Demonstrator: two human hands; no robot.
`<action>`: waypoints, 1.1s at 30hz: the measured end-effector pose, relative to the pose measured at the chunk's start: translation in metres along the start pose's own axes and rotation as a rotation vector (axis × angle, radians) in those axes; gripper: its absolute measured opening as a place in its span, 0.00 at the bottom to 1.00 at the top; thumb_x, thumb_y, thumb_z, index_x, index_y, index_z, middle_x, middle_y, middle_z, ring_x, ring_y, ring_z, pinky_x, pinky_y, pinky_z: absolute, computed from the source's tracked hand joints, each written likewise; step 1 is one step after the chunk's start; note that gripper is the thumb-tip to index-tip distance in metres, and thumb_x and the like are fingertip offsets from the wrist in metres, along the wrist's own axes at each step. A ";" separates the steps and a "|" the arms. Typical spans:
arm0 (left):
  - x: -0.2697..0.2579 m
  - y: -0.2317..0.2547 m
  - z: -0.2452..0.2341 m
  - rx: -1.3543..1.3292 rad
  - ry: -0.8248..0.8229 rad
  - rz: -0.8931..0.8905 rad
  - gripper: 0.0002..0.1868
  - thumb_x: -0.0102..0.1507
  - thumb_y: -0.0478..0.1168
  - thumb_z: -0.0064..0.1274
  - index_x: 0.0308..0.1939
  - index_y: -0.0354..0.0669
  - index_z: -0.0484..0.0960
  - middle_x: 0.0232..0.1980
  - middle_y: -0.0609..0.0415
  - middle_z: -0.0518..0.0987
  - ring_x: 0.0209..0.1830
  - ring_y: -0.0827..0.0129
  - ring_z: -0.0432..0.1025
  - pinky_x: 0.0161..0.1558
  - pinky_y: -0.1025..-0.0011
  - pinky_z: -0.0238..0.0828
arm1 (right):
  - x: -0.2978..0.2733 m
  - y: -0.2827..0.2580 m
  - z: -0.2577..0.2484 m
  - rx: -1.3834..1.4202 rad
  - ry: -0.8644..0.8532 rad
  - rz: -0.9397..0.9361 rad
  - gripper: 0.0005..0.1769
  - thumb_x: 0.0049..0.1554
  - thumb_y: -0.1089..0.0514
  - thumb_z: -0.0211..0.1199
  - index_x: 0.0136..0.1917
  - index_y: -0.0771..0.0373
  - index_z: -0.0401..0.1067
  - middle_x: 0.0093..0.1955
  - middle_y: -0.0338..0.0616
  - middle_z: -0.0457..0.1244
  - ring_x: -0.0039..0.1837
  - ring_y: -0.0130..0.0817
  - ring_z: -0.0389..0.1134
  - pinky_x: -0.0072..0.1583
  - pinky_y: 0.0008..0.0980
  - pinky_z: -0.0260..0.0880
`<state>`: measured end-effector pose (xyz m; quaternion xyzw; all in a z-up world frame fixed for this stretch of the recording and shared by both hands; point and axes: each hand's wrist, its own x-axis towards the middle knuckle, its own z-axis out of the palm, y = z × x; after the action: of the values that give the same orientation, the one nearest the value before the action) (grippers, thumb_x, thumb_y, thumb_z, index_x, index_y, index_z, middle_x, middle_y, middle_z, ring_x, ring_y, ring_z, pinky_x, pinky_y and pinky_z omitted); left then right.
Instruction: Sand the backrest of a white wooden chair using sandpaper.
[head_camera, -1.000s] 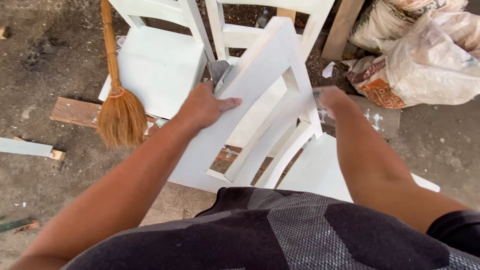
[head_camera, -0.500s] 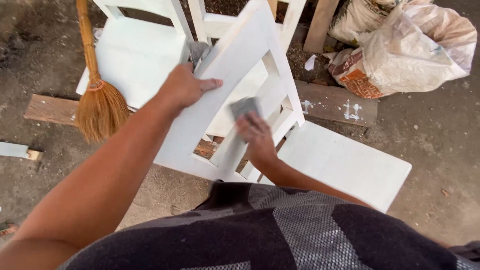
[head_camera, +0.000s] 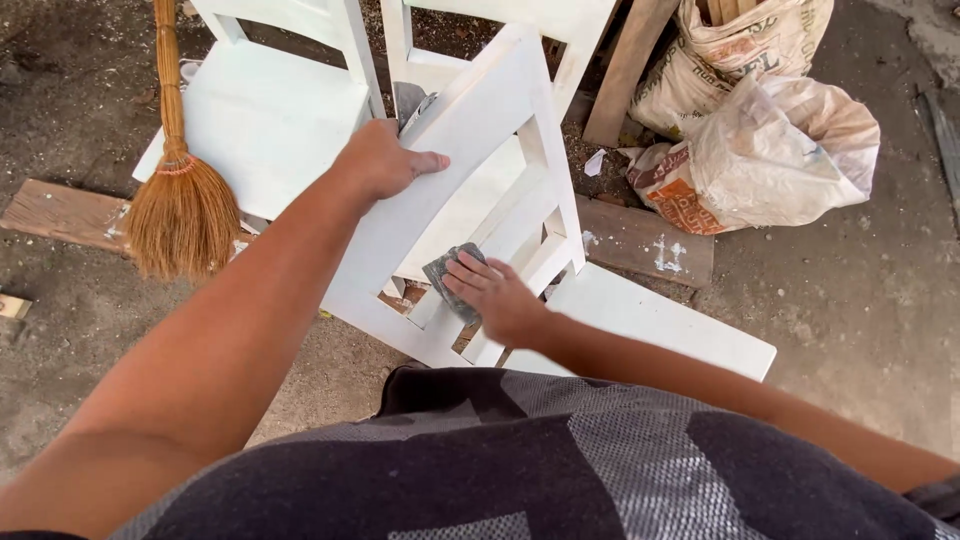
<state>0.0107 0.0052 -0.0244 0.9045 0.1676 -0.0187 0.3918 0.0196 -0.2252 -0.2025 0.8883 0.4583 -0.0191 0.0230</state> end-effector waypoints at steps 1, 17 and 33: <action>0.000 0.001 0.000 -0.020 -0.013 -0.009 0.35 0.54 0.53 0.71 0.50 0.24 0.80 0.41 0.36 0.83 0.35 0.54 0.81 0.40 0.61 0.77 | -0.001 0.013 0.007 0.081 -0.031 -0.076 0.46 0.50 0.74 0.48 0.80 0.51 0.53 0.85 0.41 0.41 0.84 0.37 0.38 0.78 0.54 0.38; -0.003 -0.005 -0.012 -0.193 -0.275 -0.014 0.40 0.60 0.50 0.62 0.67 0.26 0.66 0.58 0.32 0.80 0.52 0.55 0.80 0.52 0.61 0.79 | 0.000 0.060 -0.010 0.405 0.038 -0.106 0.44 0.60 0.72 0.49 0.84 0.42 0.49 0.86 0.27 0.46 0.84 0.30 0.47 0.72 0.39 0.69; -0.019 0.003 -0.011 -0.296 -0.279 -0.044 0.36 0.58 0.47 0.63 0.65 0.31 0.70 0.54 0.37 0.82 0.50 0.57 0.81 0.51 0.60 0.80 | -0.011 0.050 0.001 0.494 0.082 0.025 0.42 0.67 0.74 0.45 0.85 0.36 0.52 0.84 0.19 0.49 0.81 0.24 0.52 0.78 0.43 0.68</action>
<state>-0.0074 0.0056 -0.0108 0.8218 0.1322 -0.1274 0.5393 0.0537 -0.2634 -0.2020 0.8726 0.4291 -0.0944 -0.2134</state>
